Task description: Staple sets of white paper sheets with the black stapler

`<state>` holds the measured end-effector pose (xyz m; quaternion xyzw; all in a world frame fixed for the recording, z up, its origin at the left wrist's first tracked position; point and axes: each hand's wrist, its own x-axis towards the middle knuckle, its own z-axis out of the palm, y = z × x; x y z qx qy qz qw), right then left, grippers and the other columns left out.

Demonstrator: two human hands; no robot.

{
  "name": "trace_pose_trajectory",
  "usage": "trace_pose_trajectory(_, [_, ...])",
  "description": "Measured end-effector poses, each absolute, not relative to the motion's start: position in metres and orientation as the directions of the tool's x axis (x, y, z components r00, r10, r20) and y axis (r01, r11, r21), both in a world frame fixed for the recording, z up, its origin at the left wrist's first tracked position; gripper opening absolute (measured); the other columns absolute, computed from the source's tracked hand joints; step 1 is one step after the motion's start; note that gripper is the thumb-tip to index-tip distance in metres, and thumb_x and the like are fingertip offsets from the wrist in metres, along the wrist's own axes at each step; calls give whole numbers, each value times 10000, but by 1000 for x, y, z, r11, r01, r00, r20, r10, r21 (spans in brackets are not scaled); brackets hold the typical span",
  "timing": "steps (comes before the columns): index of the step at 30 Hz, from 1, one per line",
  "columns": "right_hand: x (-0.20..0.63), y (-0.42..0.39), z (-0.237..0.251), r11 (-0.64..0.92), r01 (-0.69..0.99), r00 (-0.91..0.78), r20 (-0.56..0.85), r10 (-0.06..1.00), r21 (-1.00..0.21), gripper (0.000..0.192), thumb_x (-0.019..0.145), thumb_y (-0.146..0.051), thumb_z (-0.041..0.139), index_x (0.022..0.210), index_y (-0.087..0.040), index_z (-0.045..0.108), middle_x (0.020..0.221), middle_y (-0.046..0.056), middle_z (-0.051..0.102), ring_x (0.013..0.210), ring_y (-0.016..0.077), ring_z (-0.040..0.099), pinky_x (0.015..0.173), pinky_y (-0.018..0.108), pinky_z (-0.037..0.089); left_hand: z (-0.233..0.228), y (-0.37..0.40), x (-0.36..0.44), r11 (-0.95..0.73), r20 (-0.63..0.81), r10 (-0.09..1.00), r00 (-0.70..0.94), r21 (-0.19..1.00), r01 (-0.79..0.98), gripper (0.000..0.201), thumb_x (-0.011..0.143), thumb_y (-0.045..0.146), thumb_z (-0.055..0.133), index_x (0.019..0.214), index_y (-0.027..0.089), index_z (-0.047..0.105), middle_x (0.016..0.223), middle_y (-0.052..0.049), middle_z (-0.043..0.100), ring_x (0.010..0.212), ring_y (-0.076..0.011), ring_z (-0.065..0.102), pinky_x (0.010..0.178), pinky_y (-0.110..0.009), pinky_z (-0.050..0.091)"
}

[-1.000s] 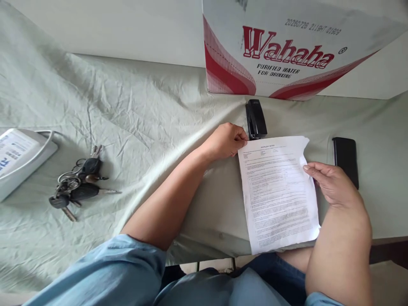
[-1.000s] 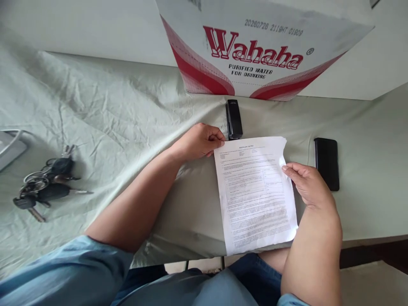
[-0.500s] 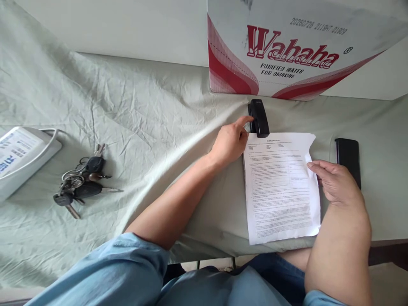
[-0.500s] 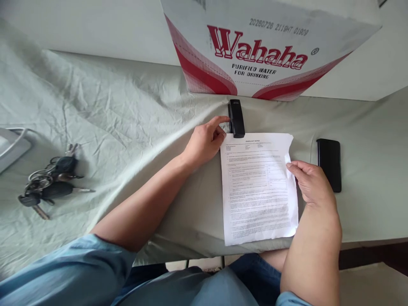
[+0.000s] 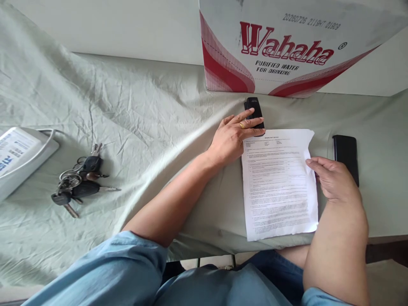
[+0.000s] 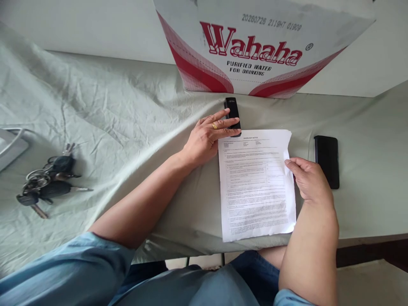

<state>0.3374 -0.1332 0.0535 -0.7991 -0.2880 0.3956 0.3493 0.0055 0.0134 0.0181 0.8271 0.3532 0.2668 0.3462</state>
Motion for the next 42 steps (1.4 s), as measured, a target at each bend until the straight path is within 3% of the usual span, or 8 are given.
trace_pose_trajectory(6, [339, -135, 54, -552, 202, 513, -393, 763, -809, 442, 691, -599, 1109, 893, -278, 881, 813, -32, 822, 824, 209, 724, 814, 343, 603, 32, 6, 8, -440, 89, 818, 568, 733, 518, 815, 922, -86, 518, 1426, 411, 922, 1760, 50, 756, 1871, -358, 461, 1542, -803, 265])
trace_pose_trajectory(10, [329, -133, 56, -532, 201, 471, -395, 788, -822, 466, 681, -630, 1127, 876, -287, 880, 875, -21, 864, 861, 218, 758, 932, 370, 654, 25, 6, 12, -440, 159, 843, 514, 753, 490, 715, 931, -15, 548, 1367, 389, 945, 1697, 42, 806, 1863, -382, 462, 1549, -825, 212])
trace_pose_trajectory(18, [327, -145, 77, -550, 192, 281, -491, 824, -813, 530, 686, -707, 1122, 954, -287, 941, 1021, 62, 948, 989, 336, 892, 1105, 534, 716, 5, 20, 0, -436, 318, 830, 458, 882, 179, 525, 970, 66, 578, 1247, 307, 954, 1612, -35, 859, 1626, -306, 733, 1454, -578, 533])
trace_pose_trajectory(23, [328, -148, 80, -414, 126, 394, -337, 855, -902, 482, 621, -640, 1148, 930, -317, 966, 962, 64, 945, 977, 387, 918, 1130, 618, 718, 17, 18, 1, -176, 134, 962, 238, 970, 165, 341, 1163, 330, 599, 1307, 227, 891, 1340, -95, 922, 1222, -260, 865, 1140, -442, 703])
trace_pose_trajectory(28, [313, -134, 69, -367, 75, 441, -300, 846, -927, 465, 676, -588, 1139, 1024, -325, 975, 1112, 50, 968, 1157, 374, 911, 1342, 647, 600, 33, 19, 2, 78, -93, 950, 299, 995, 63, 685, 1193, 812, 534, 1041, 224, 852, 886, -76, 827, 841, -204, 782, 743, -347, 621])
trace_pose_trajectory(32, [310, -129, 61, -363, 68, 489, -286, 824, -929, 498, 664, -584, 1155, 1028, -301, 965, 1135, 47, 964, 1213, 343, 895, 1405, 612, 541, 39, 20, -2, 109, -113, 917, 382, 994, 31, 462, 1151, 591, 746, 897, 211, 816, 777, -50, 751, 747, -176, 673, 704, -354, 551])
trace_pose_trajectory(36, [308, -126, 57, -323, 99, 536, -223, 814, -941, 561, 588, -625, 1168, 957, -269, 940, 1008, 59, 937, 1051, 344, 900, 1277, 652, 639, 38, 22, -2, 91, -90, 924, 373, 996, 15, 206, 1019, 242, 852, 826, 199, 794, 722, -5, 650, 703, -142, 548, 681, -352, 455])
trace_pose_trajectory(42, [303, -119, 54, -172, 70, 657, -84, 749, -983, 613, 422, -555, 1212, 856, -270, 885, 971, 17, 905, 933, 292, 852, 1169, 662, 705, 32, 24, 6, 103, -65, 940, 336, 990, -98, 383, 980, 293, 984, 773, 211, 672, 722, 19, 556, 696, -123, 496, 667, -327, 404])
